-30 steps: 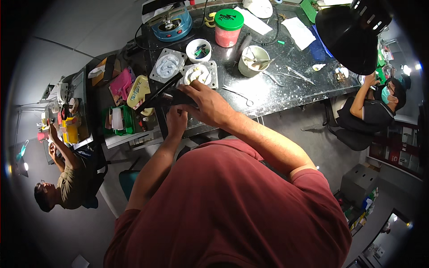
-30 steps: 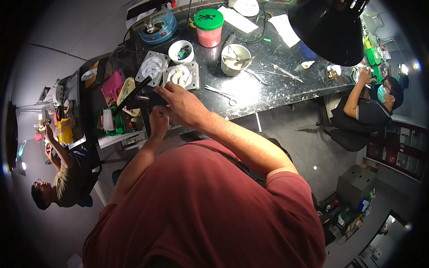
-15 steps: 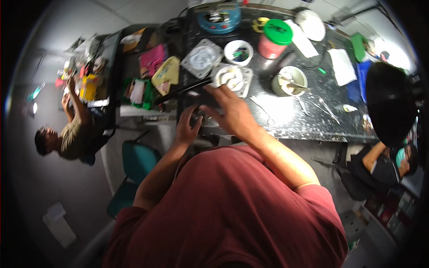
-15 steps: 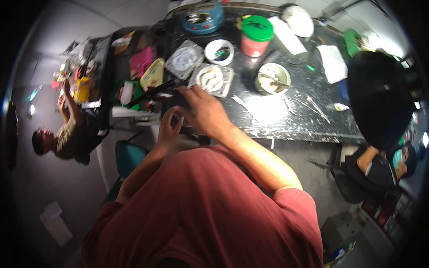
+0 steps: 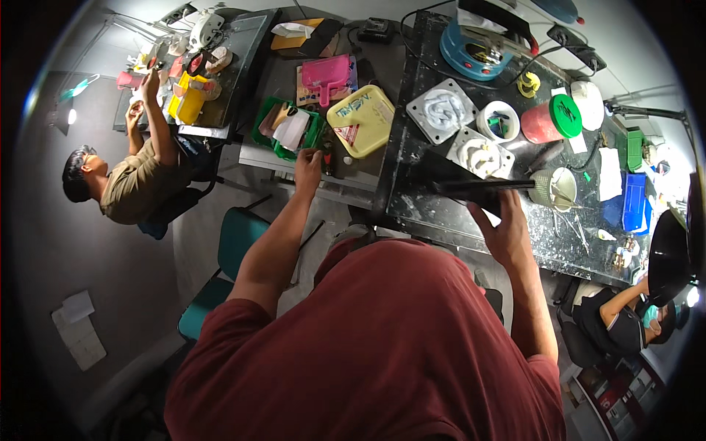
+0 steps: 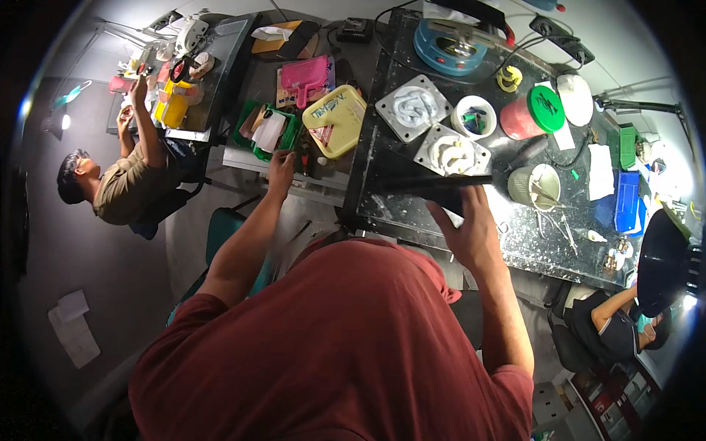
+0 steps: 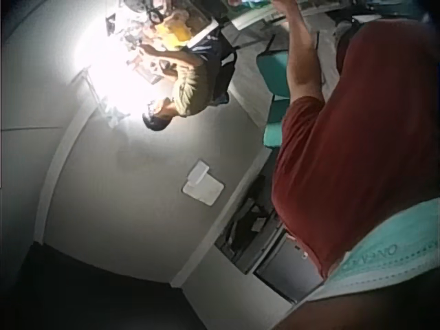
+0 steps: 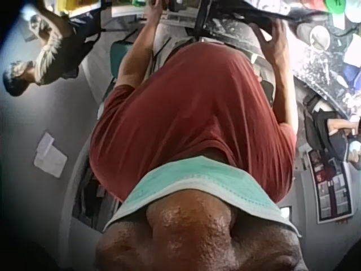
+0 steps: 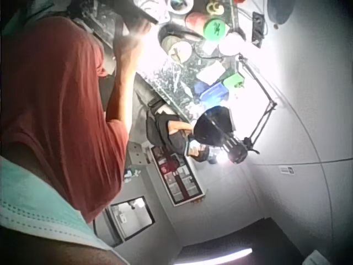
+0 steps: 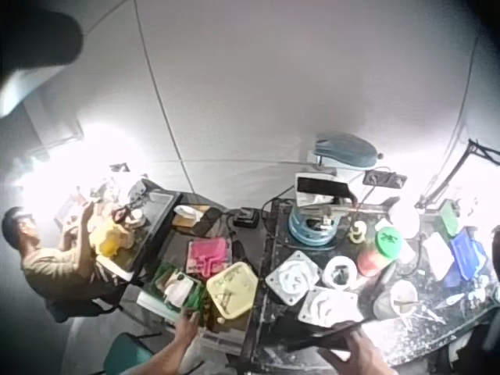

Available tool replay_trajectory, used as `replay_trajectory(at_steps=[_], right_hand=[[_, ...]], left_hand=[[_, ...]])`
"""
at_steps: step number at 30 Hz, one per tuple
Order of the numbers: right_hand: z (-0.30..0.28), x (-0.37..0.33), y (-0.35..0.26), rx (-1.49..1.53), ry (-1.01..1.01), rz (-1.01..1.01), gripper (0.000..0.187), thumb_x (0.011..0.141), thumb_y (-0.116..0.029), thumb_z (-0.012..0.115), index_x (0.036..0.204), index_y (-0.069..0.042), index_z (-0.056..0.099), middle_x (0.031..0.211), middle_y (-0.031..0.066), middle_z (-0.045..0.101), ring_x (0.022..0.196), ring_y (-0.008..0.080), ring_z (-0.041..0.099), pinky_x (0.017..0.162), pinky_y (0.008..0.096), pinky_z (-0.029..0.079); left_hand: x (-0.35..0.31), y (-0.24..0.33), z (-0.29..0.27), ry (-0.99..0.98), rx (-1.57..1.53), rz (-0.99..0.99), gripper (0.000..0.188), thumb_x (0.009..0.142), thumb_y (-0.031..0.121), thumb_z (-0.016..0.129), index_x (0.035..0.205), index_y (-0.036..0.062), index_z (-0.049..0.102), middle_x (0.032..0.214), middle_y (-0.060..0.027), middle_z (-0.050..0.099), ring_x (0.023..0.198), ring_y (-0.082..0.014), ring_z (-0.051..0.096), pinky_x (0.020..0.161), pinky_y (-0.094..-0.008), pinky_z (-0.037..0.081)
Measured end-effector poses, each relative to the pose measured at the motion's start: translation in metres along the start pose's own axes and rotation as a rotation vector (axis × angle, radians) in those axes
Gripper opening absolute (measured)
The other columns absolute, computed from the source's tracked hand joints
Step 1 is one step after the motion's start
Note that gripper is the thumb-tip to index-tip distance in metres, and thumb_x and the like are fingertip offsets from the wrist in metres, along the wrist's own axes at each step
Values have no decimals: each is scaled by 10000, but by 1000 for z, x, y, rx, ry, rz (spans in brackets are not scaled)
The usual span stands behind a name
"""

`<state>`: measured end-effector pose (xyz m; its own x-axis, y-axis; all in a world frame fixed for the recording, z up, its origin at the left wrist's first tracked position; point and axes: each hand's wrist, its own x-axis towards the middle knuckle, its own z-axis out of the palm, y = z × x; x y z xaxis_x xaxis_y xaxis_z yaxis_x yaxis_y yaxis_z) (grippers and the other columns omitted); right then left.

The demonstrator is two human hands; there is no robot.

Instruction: The person picks up a metal dental articulator and a white plaster dental model, then fits the model onto the base of the articulator and adjusts the black hinges and screws by hand.

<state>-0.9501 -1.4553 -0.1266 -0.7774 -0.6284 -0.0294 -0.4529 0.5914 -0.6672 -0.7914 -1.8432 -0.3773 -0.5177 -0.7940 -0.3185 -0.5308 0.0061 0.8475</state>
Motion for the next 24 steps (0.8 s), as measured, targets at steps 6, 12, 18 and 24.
replay_trajectory(at_steps=[6, 12, 18, 24], right_hand=[[12, 4, -12, -195, 84, 37, 498, 773, -59, 755, 1211, -4, 527, 1220, 186, 537, 1150, 372, 530, 985, 428, 423], [21, 9, -21, -270, 136, 96, 498, 734, -13, 731, 1194, -21, 538, 1203, 174, 542, 1131, 383, 528, 971, 448, 427], [25, 8, -29, -243, 218, 122, 466, 673, 42, 682, 1122, -25, 575, 1165, 152, 560, 1101, 365, 542, 948, 448, 438], [24, 17, -32, -228, 261, 137, 416, 695, 46, 671, 1093, -34, 582, 1136, 153, 572, 1070, 354, 567, 922, 425, 458]], left_hand=[[50, 54, 54, 181, 165, 372, 248, 868, 211, 663, 961, -5, 586, 818, -156, 607, 773, -311, 611, 723, -409, 479], [157, 124, 11, 79, 726, 262, 486, 798, 388, 663, 1076, -10, 641, 1086, -247, 659, 1008, -432, 636, 895, -480, 511], [203, 140, 10, -288, 925, 175, 568, 784, 444, 663, 1184, 39, 662, 1185, -236, 656, 1125, -387, 628, 958, -442, 504], [300, 59, 46, -604, 1331, -1, 744, 776, 567, 683, 1367, 134, 554, 1407, -151, 536, 1286, -306, 532, 1030, -443, 463]])
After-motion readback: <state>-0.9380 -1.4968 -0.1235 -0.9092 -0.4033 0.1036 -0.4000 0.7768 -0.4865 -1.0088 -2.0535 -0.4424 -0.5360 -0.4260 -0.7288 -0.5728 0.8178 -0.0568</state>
